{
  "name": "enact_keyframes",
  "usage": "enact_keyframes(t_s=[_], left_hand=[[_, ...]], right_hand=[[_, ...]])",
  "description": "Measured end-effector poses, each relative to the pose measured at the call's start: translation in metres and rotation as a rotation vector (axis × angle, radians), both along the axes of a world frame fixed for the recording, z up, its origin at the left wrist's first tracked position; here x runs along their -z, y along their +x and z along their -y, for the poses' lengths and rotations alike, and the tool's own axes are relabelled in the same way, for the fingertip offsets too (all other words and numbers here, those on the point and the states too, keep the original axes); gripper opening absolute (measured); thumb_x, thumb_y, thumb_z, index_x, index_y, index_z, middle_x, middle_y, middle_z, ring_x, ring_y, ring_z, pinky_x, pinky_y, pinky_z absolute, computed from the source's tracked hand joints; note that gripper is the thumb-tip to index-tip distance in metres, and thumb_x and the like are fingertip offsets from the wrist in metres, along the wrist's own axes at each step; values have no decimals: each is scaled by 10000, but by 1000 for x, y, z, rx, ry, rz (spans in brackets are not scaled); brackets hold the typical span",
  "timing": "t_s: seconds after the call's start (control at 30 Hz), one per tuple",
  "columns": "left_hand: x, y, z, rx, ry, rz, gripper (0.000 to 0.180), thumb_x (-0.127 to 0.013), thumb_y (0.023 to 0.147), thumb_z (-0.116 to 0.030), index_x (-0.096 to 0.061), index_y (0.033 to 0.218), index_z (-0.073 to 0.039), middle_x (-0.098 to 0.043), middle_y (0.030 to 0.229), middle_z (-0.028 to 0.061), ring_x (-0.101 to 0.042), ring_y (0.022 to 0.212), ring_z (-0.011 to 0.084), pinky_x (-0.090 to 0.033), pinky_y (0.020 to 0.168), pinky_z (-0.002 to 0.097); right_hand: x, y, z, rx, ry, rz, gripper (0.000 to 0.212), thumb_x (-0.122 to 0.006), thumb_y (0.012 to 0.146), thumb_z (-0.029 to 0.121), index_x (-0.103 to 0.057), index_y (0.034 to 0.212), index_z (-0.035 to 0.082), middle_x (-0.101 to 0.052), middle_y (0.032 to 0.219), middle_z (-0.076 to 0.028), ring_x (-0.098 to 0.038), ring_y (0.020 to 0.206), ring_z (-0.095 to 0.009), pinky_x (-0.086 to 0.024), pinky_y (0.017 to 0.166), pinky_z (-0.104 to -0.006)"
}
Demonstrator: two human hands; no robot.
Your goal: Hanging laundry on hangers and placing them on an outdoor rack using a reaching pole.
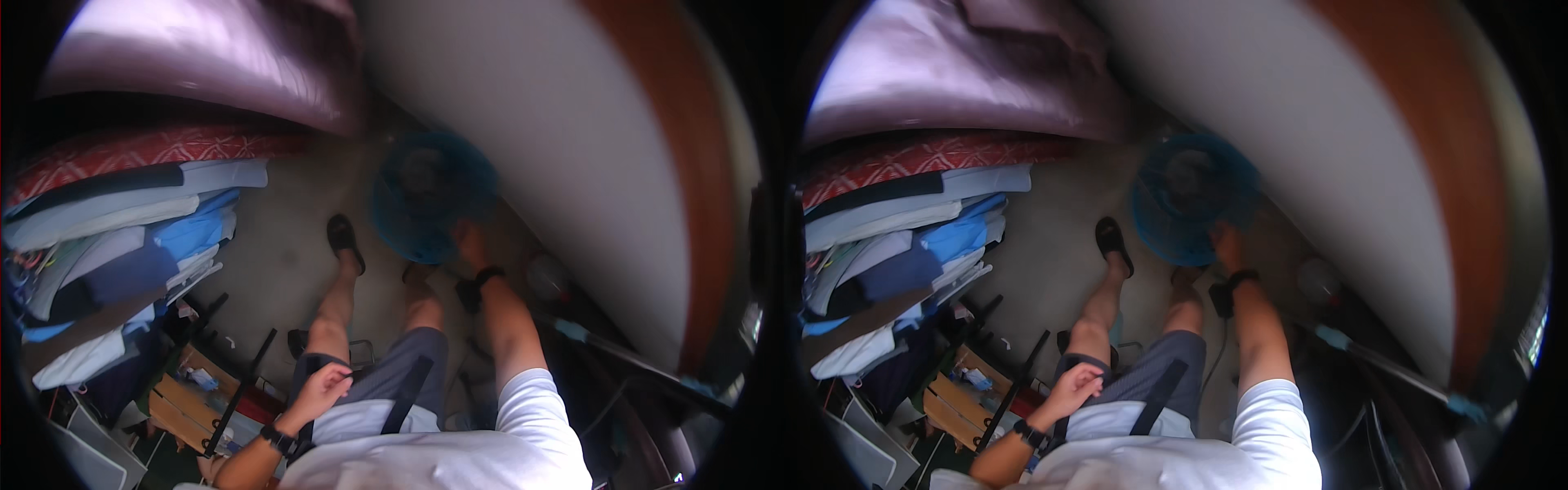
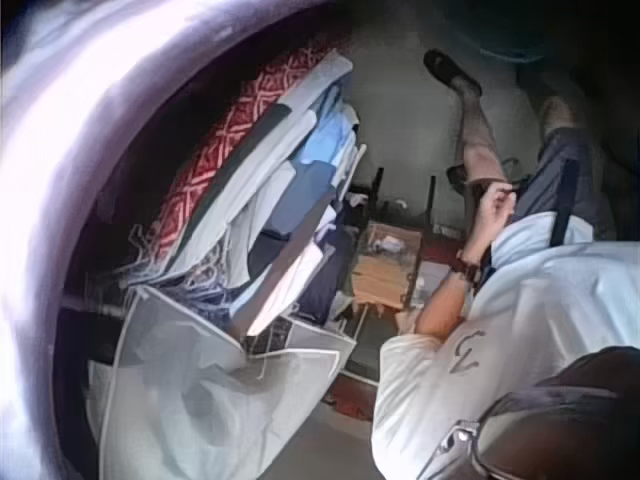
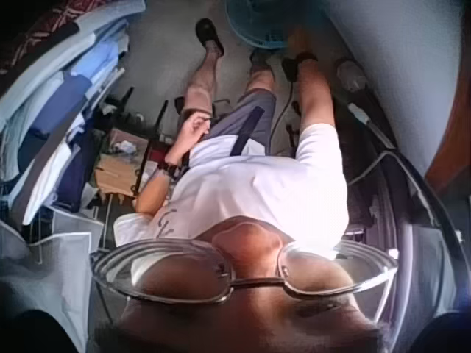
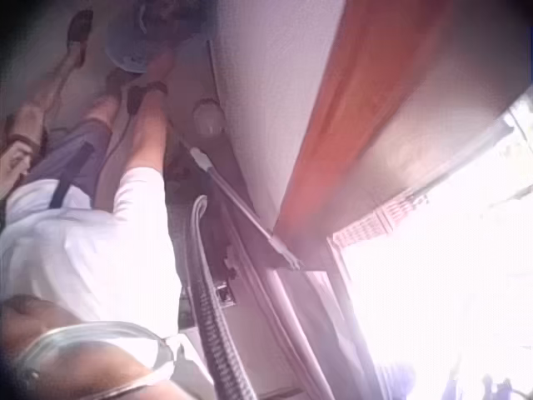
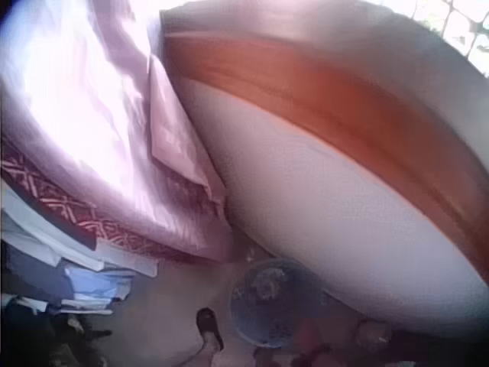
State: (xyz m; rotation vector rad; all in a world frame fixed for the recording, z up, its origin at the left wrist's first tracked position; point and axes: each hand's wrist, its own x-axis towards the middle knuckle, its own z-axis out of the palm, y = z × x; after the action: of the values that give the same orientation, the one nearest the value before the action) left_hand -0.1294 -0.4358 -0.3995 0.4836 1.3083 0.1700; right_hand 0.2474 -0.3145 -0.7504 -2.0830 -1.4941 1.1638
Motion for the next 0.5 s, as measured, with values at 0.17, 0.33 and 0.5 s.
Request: enact_keyframes(t_s=[0.17,0.33,0.5], left_hand=[[27,-48,6,-60,-126,-189,214,-586,892,-63,-517,1092,-27,-624,837,57,-605,717,103,-473,649,228],[81,-65,-4,-246,-170,-270,220,-564,905,-73,-522,1120,-43,-646,848,60,-623,728,114,-446,606,211],[122,-30,-6,-252,-142,-171,199,-534,922,-63,-519,1119,-40,-643,848,60,-621,764,114,-446,626,205]], right_hand=[[111,-1,-36,-424,218,386,347,-552,847,212,-549,1139,25,-609,1019,-185,-573,956,-361,-444,871,-451],[145,-31,-94,-451,266,747,360,-536,845,182,-529,1167,20,-596,1066,-193,-559,1016,-354,-410,918,-442],[153,1,-59,-486,-369,729,275,-577,841,210,-582,1014,-4,-640,885,-179,-616,860,-354,-465,792,-445]])
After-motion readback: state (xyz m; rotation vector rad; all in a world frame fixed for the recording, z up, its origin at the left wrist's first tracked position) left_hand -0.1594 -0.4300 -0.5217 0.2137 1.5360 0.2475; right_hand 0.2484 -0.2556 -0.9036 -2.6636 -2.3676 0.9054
